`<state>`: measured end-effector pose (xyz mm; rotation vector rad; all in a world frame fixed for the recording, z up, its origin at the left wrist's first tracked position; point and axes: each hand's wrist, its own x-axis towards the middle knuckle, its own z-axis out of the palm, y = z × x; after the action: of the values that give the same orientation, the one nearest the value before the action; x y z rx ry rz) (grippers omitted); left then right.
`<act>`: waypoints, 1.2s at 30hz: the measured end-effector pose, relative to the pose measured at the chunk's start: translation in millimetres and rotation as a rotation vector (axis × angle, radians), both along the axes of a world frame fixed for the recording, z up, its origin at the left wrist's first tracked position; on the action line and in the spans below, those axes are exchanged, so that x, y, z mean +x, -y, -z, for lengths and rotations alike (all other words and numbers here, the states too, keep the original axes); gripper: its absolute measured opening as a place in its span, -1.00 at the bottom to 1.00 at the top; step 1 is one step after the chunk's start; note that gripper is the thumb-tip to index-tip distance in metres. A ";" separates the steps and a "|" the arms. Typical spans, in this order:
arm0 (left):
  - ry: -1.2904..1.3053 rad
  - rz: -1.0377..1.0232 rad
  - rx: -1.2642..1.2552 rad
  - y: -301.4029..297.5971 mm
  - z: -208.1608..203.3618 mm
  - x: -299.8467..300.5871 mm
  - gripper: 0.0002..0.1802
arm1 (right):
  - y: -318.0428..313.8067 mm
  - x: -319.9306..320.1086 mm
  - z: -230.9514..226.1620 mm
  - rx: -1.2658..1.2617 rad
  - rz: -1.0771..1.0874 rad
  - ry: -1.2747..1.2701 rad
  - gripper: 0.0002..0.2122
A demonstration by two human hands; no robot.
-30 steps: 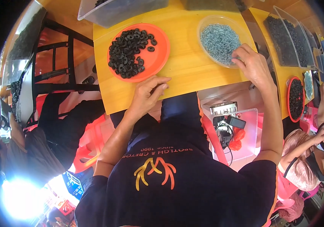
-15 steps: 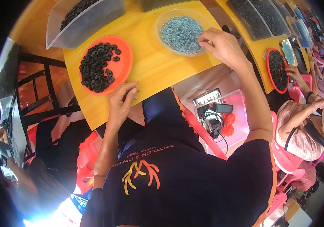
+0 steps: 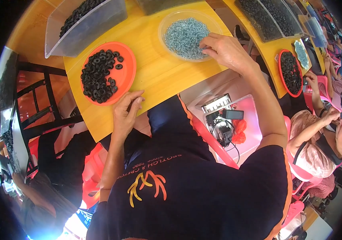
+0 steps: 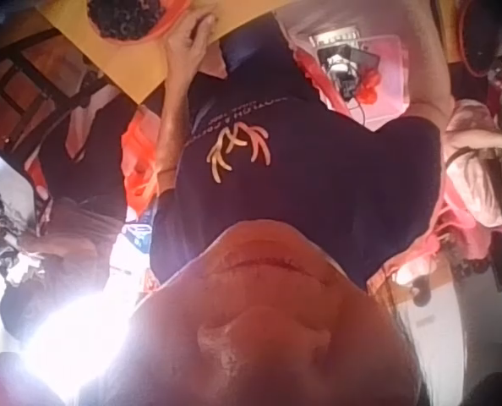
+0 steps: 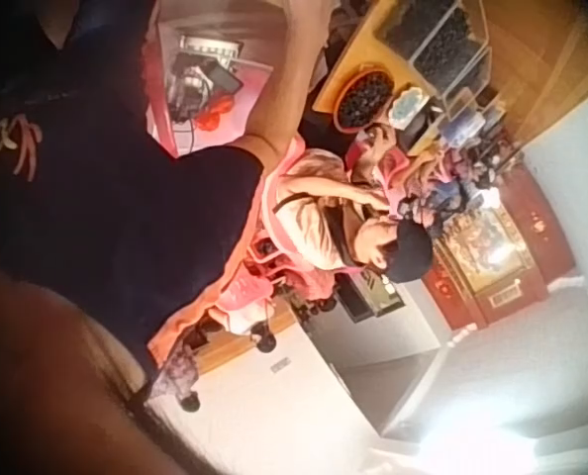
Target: The person assembles small plastic components by hand, inserting plastic pins into plastic bases.
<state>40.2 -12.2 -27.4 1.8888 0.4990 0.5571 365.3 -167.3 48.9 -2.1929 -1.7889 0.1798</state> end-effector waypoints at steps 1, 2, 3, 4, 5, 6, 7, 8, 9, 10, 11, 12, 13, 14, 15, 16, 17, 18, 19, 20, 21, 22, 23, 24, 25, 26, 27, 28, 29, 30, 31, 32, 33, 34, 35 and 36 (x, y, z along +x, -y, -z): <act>0.001 0.001 0.000 0.1 -0.7 0.4 -0.79 | 0.3 0.7 -0.1 0.012 0.003 -0.097 -0.87; 0.000 0.002 0.009 0.3 -2.0 0.7 -0.79 | 0.6 0.9 -1.4 0.013 0.004 -0.095 -0.87; -0.002 0.002 0.019 0.4 -2.7 0.8 -0.79 | 0.6 1.0 -3.6 -0.027 0.014 -0.153 -0.86; 0.000 0.002 0.020 0.5 -2.2 0.5 -0.79 | 0.7 0.9 -6.3 -0.066 0.024 -0.210 -0.85; -0.005 -0.001 0.022 0.4 -1.1 0.1 -0.79 | 0.5 -0.1 -9.6 -0.065 0.024 -0.208 -0.85; -0.010 -0.003 0.023 0.3 -0.5 -0.2 -0.79 | 0.0 -2.1 -13.5 -0.119 0.065 -0.225 -0.83; -0.008 -0.003 0.025 0.4 -0.8 -0.5 -0.79 | -0.7 -4.3 -16.1 -0.172 0.106 -0.242 -0.82; -0.012 -0.001 0.031 0.4 -1.3 -0.9 -0.79 | -1.6 -6.6 -17.3 -0.171 0.106 -0.241 -0.82; -0.014 0.003 0.036 0.6 -1.8 -0.6 -0.79 | -1.8 -9.0 -18.9 -0.165 0.144 -0.218 -0.81; -0.012 0.006 0.036 0.6 -1.9 -0.4 -0.79 | -2.4 -11.2 -19.9 -0.160 0.182 -0.195 -0.80; -0.013 0.008 0.040 0.5 -1.9 -0.3 -0.79 | -3.4 -13.4 -19.5 -0.159 0.184 -0.194 -0.80; -0.014 0.011 0.045 0.5 -1.9 -0.2 -0.79 | -4.3 -15.7 -17.7 -0.148 0.206 -0.132 -0.81; -0.013 0.013 0.045 0.6 -1.5 0.0 -0.79 | -4.2 -17.0 -15.6 -0.137 0.227 -0.070 -0.82; -0.011 0.013 0.047 0.6 -0.9 0.3 -0.79 | -3.8 -16.4 -12.3 -0.136 0.228 -0.070 -0.82; -0.009 0.011 0.050 0.5 -0.7 0.0 -0.79 | -4.8 -15.2 -8.0 -0.133 0.216 -0.036 -0.82; -0.009 0.009 0.051 0.4 -0.9 -0.2 -0.79 | -5.6 -14.7 -6.0 -0.129 0.203 -0.003 -0.83; -0.015 0.011 0.059 0.5 -1.1 -0.2 -0.79 | -5.9 -15.2 -6.1 -0.129 0.201 -0.003 -0.83; -0.021 0.012 0.066 0.4 -1.2 -0.4 -0.80 | -6.9 -16.1 -7.0 -0.130 0.196 0.003 -0.83; -0.022 0.009 0.067 0.5 -1.0 -0.5 -0.80 | -7.6 -16.9 -7.6 -0.132 0.190 0.010 -0.83; -0.012 0.009 0.070 0.6 -0.5 -0.5 -0.80 | -7.9 -17.4 -7.7 -0.132 0.188 0.010 -0.83; -0.002 0.008 0.075 0.7 -0.4 -0.3 -0.80 | -8.2 -17.5 -7.9 -0.135 0.180 -0.002 -0.83; -0.002 0.006 0.076 0.7 -1.3 -0.2 -0.80 | -8.4 -17.7 -8.1 -0.139 0.171 -0.014 -0.83; -0.007 0.009 0.082 0.7 -2.7 0.0 -0.80 | -9.0 -18.1 -9.0 -0.138 0.170 -0.013 -0.83; -0.012 0.013 0.089 0.7 -3.5 0.0 -0.80 | -9.4 -19.0 -10.2 -0.161 0.206 -0.022 -0.84; -0.011 0.012 0.089 0.8 -3.4 0.2 -0.80 | -10.0 -19.7 -10.8 -0.185 0.242 -0.031 -0.84; 0.006 0.011 0.103 0.8 -3.1 0.5 -0.80 | -10.9 -20.0 -10.7 -0.184 0.241 -0.030 -0.84; 0.023 0.010 0.116 1.0 -2.6 0.6 -0.80 | -11.9 -20.0 -10.4 -0.196 0.228 0.027 -0.83; 0.024 0.011 0.117 1.0 -2.0 0.4 -0.80 | -12.5 -20.2 -10.4 -0.207 0.214 0.084 -0.83; 0.017 0.008 0.104 1.0 -1.1 0.1 -0.80 | -12.7 -20.6 -11.5 -0.207 0.215 0.085 -0.83; 0.010 0.005 0.091 0.7 -0.7 -0.1 -0.81 | -13.3 -20.7 -13.3 -0.186 0.189 0.099 -0.83; 0.012 0.005 0.092 0.8 -1.3 0.1 -0.81 | -13.8 -20.9 -14.4 -0.166 0.163 0.113 -0.83; 0.016 0.004 0.096 1.2 -2.4 0.4 -0.81 | -12.6 -18.5 -13.3 -0.166 0.163 0.115 -0.83; 0.021 0.003 0.100 1.6 -3.2 0.7 -0.81 | -10.0 -14.0 -11.3 -0.094 0.166 0.062 -0.81; 0.023 0.003 0.099 1.6 -2.9 0.7 -0.81 | -8.7 -10.5 -10.3 -0.022 0.170 0.009 -0.79; 0.023 0.005 0.103 1.4 -2.2 0.7 -0.81 | -8.6 -8.1 -9.9 -0.022 0.169 0.011 -0.79; 0.022 0.007 0.107 1.0 -1.6 0.6 -0.81 | -9.0 -6.5 -9.8 -0.008 0.263 -0.219 -0.78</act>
<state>40.9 -13.2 -25.8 1.9830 0.4556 0.6098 358.8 -158.4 58.8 -2.2873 -1.3736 0.3526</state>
